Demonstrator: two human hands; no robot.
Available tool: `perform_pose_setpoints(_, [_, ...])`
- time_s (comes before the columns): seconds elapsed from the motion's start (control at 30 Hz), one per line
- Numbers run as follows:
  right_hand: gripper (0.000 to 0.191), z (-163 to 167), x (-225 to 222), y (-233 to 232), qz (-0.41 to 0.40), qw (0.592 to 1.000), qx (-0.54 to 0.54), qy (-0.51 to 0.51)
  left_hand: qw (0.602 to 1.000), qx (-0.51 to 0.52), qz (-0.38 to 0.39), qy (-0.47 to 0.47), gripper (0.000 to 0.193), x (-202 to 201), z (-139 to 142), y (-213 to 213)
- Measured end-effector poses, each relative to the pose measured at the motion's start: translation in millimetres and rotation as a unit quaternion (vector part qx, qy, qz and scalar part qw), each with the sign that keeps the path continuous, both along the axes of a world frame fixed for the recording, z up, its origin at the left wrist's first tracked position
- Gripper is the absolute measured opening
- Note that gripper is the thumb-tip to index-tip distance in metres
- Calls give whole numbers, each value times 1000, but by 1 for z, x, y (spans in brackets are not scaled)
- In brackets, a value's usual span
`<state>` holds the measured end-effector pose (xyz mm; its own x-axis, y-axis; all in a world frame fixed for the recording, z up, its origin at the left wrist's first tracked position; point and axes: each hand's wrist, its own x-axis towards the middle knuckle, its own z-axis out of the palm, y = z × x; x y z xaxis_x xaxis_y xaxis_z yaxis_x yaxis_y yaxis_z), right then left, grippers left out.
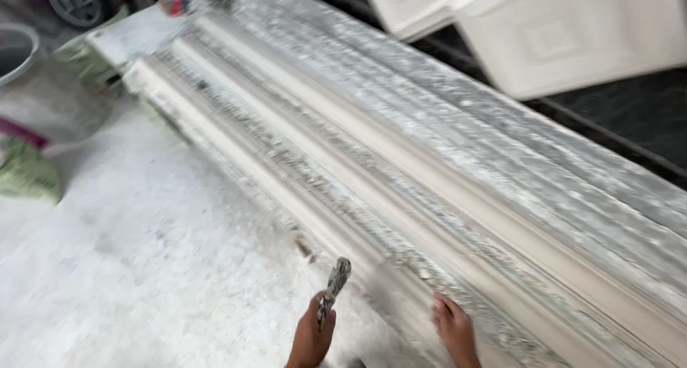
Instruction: The person ties a bundle of wire with a wire tie resting on a long plaster cornice mold, then hangs the coiled wire on an overhead hook. They then use a small scraper to scrape dried plaster residue off the grooved surface of the plaster cornice molds, working along the mold lengths.
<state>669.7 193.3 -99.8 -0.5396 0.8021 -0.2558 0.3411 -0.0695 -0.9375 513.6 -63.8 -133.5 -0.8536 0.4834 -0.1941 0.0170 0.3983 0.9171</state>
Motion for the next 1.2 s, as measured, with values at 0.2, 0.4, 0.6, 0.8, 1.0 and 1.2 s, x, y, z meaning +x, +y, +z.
perform_pose_setpoints(0.2, [45,2,-176,-71,254,935,128,-213,979,31,175,-96,35,-97,17,-88])
perform_pose_setpoints(0.4, [34,-3,-281,-117,388,913,52,-116,966,82,212,-121,29,-177,-9,-112])
perform_pose_setpoints(0.6, [77,-16,-367,-165,503,855,-69,-100,966,138,123,-183,28,-293,-2,-89])
perform_pose_setpoints(0.8, [72,-11,-515,-183,506,862,-16,4,988,62,82,-118,33,-433,28,-76])
perform_pose_setpoints(1.0, [75,23,-613,-168,409,895,127,-123,994,45,-3,-97,36,-544,28,-51])
perform_pose_setpoints(1.2, [59,16,-703,-178,299,916,167,-209,988,46,-88,-120,32,-640,15,-42])
